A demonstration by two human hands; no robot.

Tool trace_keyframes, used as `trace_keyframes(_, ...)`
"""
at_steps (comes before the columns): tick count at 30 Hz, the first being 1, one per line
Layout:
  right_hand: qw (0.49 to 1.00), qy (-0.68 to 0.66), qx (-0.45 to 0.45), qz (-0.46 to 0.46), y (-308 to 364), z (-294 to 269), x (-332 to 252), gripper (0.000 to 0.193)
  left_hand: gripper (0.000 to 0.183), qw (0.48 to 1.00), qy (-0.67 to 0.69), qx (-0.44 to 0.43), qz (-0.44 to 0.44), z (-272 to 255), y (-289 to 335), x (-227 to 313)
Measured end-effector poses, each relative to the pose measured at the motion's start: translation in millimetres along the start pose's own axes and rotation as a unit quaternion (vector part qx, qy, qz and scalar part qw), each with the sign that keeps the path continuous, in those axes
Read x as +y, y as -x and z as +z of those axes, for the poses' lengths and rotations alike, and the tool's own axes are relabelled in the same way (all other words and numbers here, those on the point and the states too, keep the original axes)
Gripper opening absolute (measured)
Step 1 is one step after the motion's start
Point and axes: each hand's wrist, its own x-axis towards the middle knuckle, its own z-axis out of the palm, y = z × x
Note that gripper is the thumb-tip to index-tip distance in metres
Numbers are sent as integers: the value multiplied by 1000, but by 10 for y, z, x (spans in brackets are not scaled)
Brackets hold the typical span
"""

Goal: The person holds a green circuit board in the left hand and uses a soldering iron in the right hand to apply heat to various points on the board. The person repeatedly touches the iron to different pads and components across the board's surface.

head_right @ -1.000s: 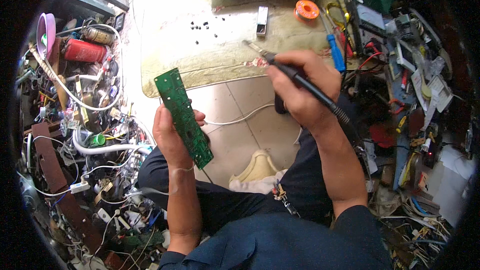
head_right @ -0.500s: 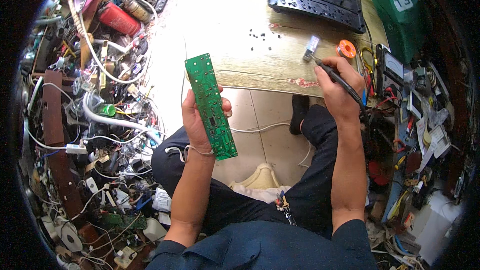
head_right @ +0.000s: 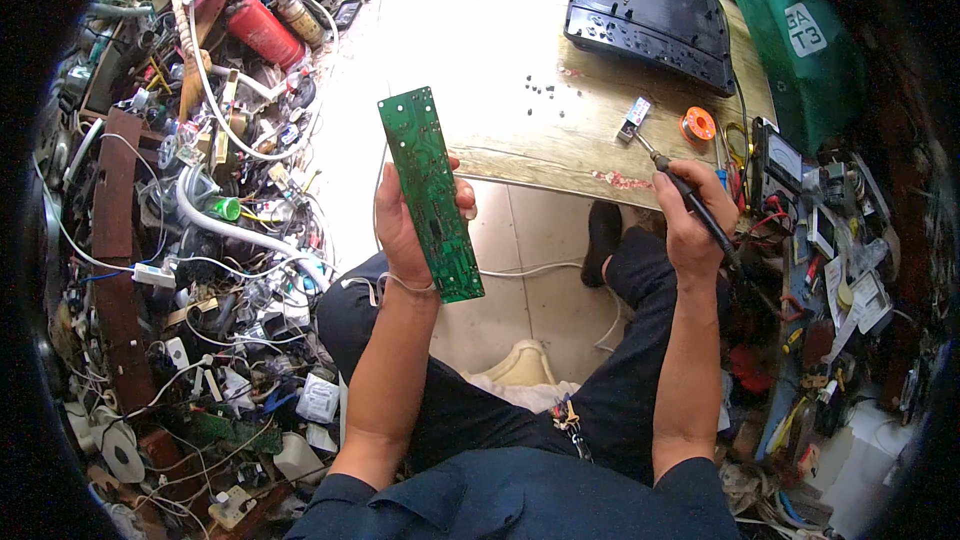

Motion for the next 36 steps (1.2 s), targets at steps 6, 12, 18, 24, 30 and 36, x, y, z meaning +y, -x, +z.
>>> trace_keyframes(6, 980, -154, 42, 119, 153, -162, 43, 24, 62, 993, 82, 70, -53, 59, 8, -137)
trace_keyframes(12, 961, -242, 43, 129, 145, -142, 74, 25, 58, 982, 67, 113, -135, 97, 42, -243)
trace_keyframes(18, 964, -229, 30, 134, 80, -87, 83, 27, 56, 986, 47, 74, -139, 68, 24, -305)
trace_keyframes(24, 967, -217, 24, 131, 56, -20, 71, 26, 52, 983, 37, 104, -149, 42, -22, -355)
trace_keyframes(30, 971, -200, -6, 132, 93, -16, 16, 24, 49, 982, 37, 103, -153, 21, -47, -401)
trace_keyframes(36, 973, -193, -13, 122, 78, -12, 0, 24, 51, 985, 40, 78, -147, -6, -60, -470)
